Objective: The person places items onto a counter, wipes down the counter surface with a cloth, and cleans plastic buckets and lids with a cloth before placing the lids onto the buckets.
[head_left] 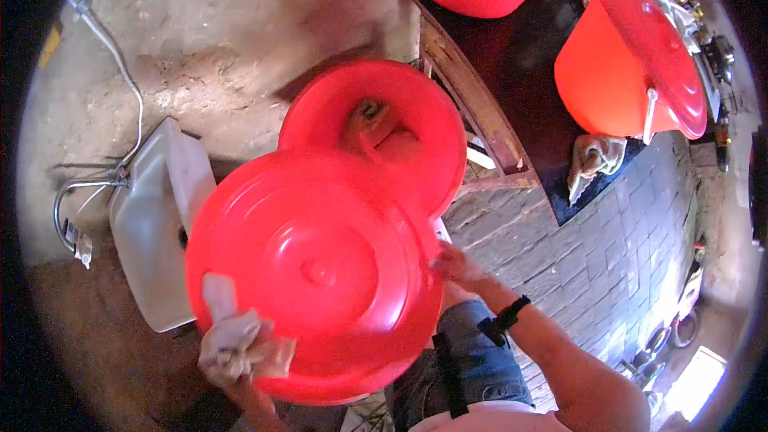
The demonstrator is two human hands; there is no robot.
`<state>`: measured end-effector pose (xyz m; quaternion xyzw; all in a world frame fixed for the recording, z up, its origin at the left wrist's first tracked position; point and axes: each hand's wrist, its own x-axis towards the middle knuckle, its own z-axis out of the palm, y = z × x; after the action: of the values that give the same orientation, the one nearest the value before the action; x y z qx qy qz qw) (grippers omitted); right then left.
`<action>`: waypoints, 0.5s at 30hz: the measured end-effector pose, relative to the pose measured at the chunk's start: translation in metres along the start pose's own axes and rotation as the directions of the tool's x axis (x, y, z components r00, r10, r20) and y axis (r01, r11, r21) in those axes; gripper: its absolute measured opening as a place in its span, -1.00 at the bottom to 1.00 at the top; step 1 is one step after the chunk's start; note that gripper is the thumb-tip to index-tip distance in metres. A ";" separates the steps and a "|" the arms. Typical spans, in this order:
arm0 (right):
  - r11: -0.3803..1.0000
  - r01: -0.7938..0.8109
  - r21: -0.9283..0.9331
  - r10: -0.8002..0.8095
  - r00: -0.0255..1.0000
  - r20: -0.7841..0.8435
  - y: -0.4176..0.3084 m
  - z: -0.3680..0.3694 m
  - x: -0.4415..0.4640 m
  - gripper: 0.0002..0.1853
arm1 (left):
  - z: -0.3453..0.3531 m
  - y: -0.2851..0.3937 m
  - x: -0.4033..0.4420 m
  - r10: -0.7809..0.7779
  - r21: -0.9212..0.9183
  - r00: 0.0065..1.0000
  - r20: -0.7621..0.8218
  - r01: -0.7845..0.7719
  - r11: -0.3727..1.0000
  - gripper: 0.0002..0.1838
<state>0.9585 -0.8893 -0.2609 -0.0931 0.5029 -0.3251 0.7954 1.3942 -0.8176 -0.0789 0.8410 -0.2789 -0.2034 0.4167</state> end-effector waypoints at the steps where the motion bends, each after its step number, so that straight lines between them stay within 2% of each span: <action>1: 0.993 0.031 -0.117 -0.032 0.999 -0.005 -0.012 -0.009 0.005 -0.31 | 0.016 -0.012 0.007 0.031 -0.085 0.996 0.085 -0.024 0.996 -0.52; 2: 0.995 0.083 -0.048 -0.088 0.989 -0.119 -0.020 -0.016 0.006 -0.35 | 0.035 -0.025 0.013 0.041 -0.159 0.987 0.153 -0.016 0.987 -0.52; 3: 0.995 0.081 -0.058 -0.087 0.989 -0.123 -0.030 -0.022 0.011 -0.35 | 0.059 -0.035 0.018 -0.061 -0.217 0.972 0.228 0.112 0.970 -0.52; 5: 0.989 0.089 -0.117 -0.114 0.969 -0.219 -0.044 -0.042 0.024 -0.34 | 0.123 -0.034 0.027 -0.411 -0.233 0.853 0.321 0.492 0.839 -0.49; 6: 0.982 0.129 -0.136 -0.156 0.964 -0.213 -0.043 -0.054 0.034 -0.32 | 0.145 -0.047 0.031 -0.400 -0.220 0.826 0.396 0.509 0.832 -0.50; 8: 0.980 0.153 -0.123 -0.181 0.950 -0.254 -0.046 -0.062 0.043 -0.34 | 0.193 -0.052 0.036 -0.475 -0.130 0.786 0.396 0.560 0.818 -0.48; 9: 0.977 0.185 -0.106 -0.208 0.935 -0.287 -0.047 -0.064 0.048 -0.36 | 0.209 -0.042 0.032 -0.594 -0.087 0.726 0.347 0.656 0.750 -0.46; 10: 0.978 0.181 -0.108 -0.205 0.936 -0.286 -0.050 -0.066 0.053 -0.36 | 0.220 -0.072 0.045 -0.597 -0.088 0.724 0.345 0.659 0.747 -0.46; 12: 0.944 0.331 -0.018 -0.320 0.897 -0.306 -0.056 -0.073 0.062 -0.42 | 0.249 -0.154 0.075 -0.301 -0.275 0.779 0.550 0.509 0.815 -0.41; 13: 0.946 0.325 -0.019 -0.315 0.898 -0.308 -0.051 -0.081 0.072 -0.42 | 0.255 -0.143 0.077 -0.307 -0.272 0.777 0.550 0.514 0.813 -0.41; 14: 0.866 0.488 -0.108 -0.497 0.818 -0.289 -0.046 -0.087 0.083 -0.46 | 0.264 -0.131 0.083 -0.345 -0.238 0.779 0.523 0.523 0.819 -0.41; 15: 0.815 0.560 -0.150 -0.579 0.769 -0.272 -0.046 -0.088 0.086 -0.48 | 0.273 -0.103 0.087 -0.381 -0.205 0.781 0.494 0.531 0.823 -0.41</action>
<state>0.8880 -0.9618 -0.3445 -0.2135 0.5772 -0.5458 0.5686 1.3344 -0.9826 -0.3281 0.7340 -0.1106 -0.5245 0.4171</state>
